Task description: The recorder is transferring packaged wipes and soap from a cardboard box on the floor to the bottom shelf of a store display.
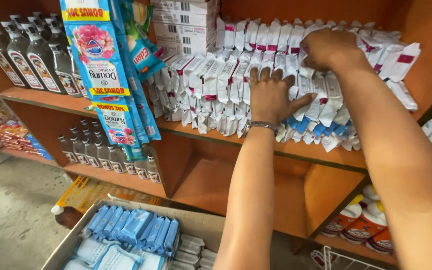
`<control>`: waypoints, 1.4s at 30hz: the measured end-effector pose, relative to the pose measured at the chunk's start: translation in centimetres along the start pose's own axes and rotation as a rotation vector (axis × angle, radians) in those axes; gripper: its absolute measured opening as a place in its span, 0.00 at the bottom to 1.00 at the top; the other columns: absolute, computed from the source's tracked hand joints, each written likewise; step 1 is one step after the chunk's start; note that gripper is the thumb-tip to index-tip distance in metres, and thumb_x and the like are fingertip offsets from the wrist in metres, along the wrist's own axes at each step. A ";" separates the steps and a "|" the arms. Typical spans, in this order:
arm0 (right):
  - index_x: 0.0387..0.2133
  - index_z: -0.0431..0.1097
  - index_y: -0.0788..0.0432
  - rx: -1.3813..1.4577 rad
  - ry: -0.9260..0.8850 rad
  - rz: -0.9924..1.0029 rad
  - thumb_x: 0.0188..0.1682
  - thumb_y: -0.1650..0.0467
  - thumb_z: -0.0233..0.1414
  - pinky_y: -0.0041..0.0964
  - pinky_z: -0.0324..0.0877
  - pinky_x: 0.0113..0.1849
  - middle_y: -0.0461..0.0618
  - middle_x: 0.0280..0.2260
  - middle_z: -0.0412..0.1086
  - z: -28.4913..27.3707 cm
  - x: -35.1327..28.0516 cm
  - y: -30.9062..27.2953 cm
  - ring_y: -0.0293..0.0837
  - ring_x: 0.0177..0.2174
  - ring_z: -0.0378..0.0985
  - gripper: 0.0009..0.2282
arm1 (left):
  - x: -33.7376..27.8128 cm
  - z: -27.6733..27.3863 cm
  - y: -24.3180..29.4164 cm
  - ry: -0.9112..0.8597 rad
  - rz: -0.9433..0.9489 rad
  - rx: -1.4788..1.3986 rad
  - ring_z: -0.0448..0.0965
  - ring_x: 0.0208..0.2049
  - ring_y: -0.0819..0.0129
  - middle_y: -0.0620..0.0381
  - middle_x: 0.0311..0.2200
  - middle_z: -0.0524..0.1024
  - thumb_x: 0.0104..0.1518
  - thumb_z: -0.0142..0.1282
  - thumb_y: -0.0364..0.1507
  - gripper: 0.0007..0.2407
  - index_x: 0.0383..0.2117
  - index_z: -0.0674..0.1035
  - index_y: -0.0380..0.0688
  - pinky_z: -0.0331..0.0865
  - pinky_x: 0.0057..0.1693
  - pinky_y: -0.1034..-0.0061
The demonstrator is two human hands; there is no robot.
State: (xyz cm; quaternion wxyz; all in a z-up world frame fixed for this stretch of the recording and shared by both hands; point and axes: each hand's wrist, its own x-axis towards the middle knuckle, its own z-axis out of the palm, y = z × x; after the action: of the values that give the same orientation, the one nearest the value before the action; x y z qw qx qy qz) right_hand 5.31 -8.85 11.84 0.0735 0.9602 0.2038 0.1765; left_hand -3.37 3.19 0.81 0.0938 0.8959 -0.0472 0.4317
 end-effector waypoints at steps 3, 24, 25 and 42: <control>0.52 0.74 0.46 -0.039 0.019 0.016 0.44 0.61 0.64 0.57 0.70 0.48 0.55 0.52 0.74 1.2 2.3 1.0 0.58 0.51 0.76 0.21 | 0.0 0.2 0.0 0.000 0.009 -0.003 0.75 0.55 0.47 0.47 0.45 0.81 0.45 0.48 0.66 0.32 0.37 0.86 0.53 0.53 0.69 0.43; 0.61 0.68 0.52 0.245 0.639 -0.141 0.49 0.66 0.61 0.55 0.73 0.39 0.58 0.59 0.68 5.1 -7.1 0.1 0.61 0.43 0.77 0.24 | 0.8 -0.4 0.3 -0.125 -0.018 0.102 0.66 0.62 0.51 0.50 0.55 0.74 0.44 0.48 0.64 0.32 0.46 0.83 0.58 0.47 0.67 0.38; 0.58 0.71 0.52 0.268 0.659 -0.180 0.51 0.67 0.59 0.54 0.73 0.40 0.56 0.59 0.68 5.6 -8.0 0.2 0.60 0.42 0.78 0.20 | 1.1 0.4 0.1 -0.069 0.002 0.131 0.63 0.64 0.49 0.47 0.59 0.70 0.42 0.50 0.63 0.32 0.48 0.82 0.59 0.46 0.65 0.35; 0.43 0.76 0.64 1.522 0.442 -0.333 0.53 0.77 0.55 0.34 0.77 0.41 0.52 0.41 0.75 9.4 -22.1 -17.3 0.41 0.39 0.80 0.07 | -19.5 -10.0 -5.7 0.063 -0.123 -0.497 0.80 0.47 0.53 0.51 0.46 0.77 0.53 0.63 0.25 0.12 0.44 0.80 0.39 0.73 0.55 0.66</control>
State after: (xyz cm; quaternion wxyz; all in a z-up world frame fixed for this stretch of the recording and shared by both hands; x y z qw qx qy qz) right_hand -16.43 -3.03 -7.37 -0.6166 0.6470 0.4183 0.1620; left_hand -22.28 10.93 -9.08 0.3387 0.8326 -0.0943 0.4280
